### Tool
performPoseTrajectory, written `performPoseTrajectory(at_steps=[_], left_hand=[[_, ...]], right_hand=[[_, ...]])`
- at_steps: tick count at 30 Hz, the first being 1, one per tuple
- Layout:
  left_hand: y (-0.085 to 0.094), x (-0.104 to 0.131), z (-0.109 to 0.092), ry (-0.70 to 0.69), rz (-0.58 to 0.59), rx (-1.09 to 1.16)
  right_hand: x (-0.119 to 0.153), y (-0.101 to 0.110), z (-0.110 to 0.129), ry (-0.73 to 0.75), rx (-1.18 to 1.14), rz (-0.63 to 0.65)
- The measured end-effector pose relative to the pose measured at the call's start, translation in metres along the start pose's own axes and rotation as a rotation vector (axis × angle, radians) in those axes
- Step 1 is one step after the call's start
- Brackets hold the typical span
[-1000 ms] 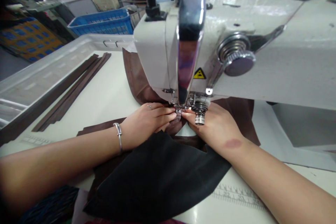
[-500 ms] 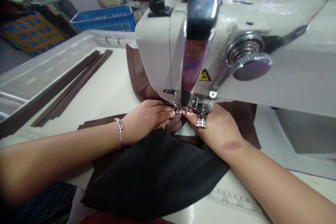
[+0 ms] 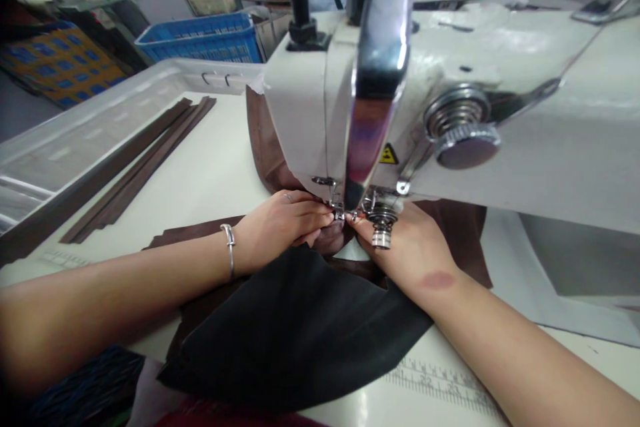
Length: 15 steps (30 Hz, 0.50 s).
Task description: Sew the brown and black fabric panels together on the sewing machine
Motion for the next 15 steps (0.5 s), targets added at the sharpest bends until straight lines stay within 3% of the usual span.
performPoseTrajectory(at_steps=[9,12,15], left_hand=[[-0.007,-0.001,0.004,-0.008,-0.012,0.046],[-0.001,-0.002,0.007,-0.045,-0.003,0.1],[0.013,0.0,0.022,-0.072,0.022,0.121]], right_hand=[[-0.007,0.003,0.002,0.08,0.102,-0.004],[-0.009,0.01,-0.005,0.055,0.004,0.044],[-0.007,0.034,0.0,0.05,-0.202,0.105]])
Point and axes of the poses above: each hand's wrist, its own x-axis away from the middle knuckle, its own y-axis out of the back of the hand, z = x × y, the point moved 1 cm from there along -x, towards the middle knuckle, and after that the axes turned 15 degrees about y, right-handed, at the moved point
